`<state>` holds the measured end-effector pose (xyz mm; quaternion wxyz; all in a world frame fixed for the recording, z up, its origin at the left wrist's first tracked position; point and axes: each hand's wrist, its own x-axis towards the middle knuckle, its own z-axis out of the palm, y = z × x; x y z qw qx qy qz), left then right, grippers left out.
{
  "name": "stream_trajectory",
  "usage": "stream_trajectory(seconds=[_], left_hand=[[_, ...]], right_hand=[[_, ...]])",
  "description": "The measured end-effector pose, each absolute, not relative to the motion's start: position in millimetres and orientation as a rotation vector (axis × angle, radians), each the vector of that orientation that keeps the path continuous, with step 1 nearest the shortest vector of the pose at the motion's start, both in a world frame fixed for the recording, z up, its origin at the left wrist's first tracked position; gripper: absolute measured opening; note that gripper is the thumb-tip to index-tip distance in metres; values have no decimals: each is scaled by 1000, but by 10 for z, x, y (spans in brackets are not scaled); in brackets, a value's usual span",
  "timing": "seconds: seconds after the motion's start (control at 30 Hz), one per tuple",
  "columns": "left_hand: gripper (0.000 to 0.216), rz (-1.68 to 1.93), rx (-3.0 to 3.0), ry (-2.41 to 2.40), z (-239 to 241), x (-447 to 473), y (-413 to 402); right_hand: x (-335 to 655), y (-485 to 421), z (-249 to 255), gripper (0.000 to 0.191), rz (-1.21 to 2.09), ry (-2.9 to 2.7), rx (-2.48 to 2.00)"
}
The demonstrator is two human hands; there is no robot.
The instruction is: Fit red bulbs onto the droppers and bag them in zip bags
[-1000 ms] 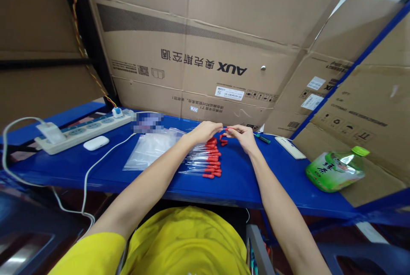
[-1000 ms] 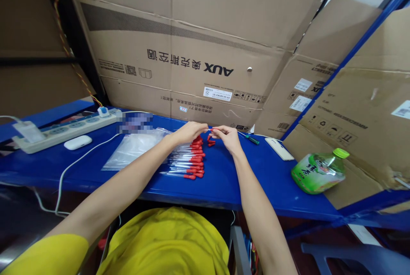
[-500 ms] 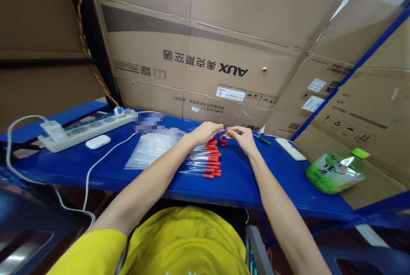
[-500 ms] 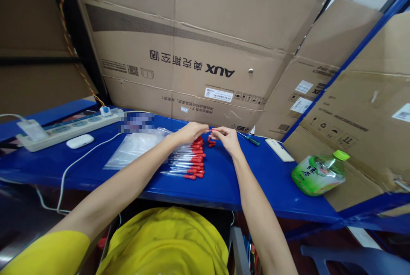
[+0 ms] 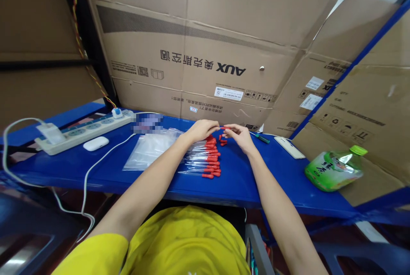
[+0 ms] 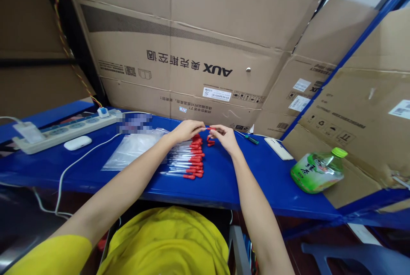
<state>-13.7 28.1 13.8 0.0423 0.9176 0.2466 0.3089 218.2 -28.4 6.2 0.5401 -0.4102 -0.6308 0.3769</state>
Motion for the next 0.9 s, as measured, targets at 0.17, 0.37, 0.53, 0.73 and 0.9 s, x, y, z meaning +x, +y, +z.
stream_trajectory(seconds=[0.17, 0.37, 0.53, 0.73, 0.9], left_hand=[[34, 973, 2777, 761, 168, -188, 297], [39, 978, 2722, 670, 171, -169, 305], [34, 964, 2738, 684, 165, -159, 290], [36, 969, 2740, 651, 176, -140, 282], [37, 959, 2753, 607, 182, -130, 299]], right_hand=[[2200, -254, 40, 55, 851, -1460, -984], [2204, -246, 43, 52, 852, -1440, -953], [2197, -257, 46, 51, 833, -1479, -949], [2169, -267, 38, 47, 834, -1460, -946], [2175, -269, 46, 48, 846, -1449, -967]])
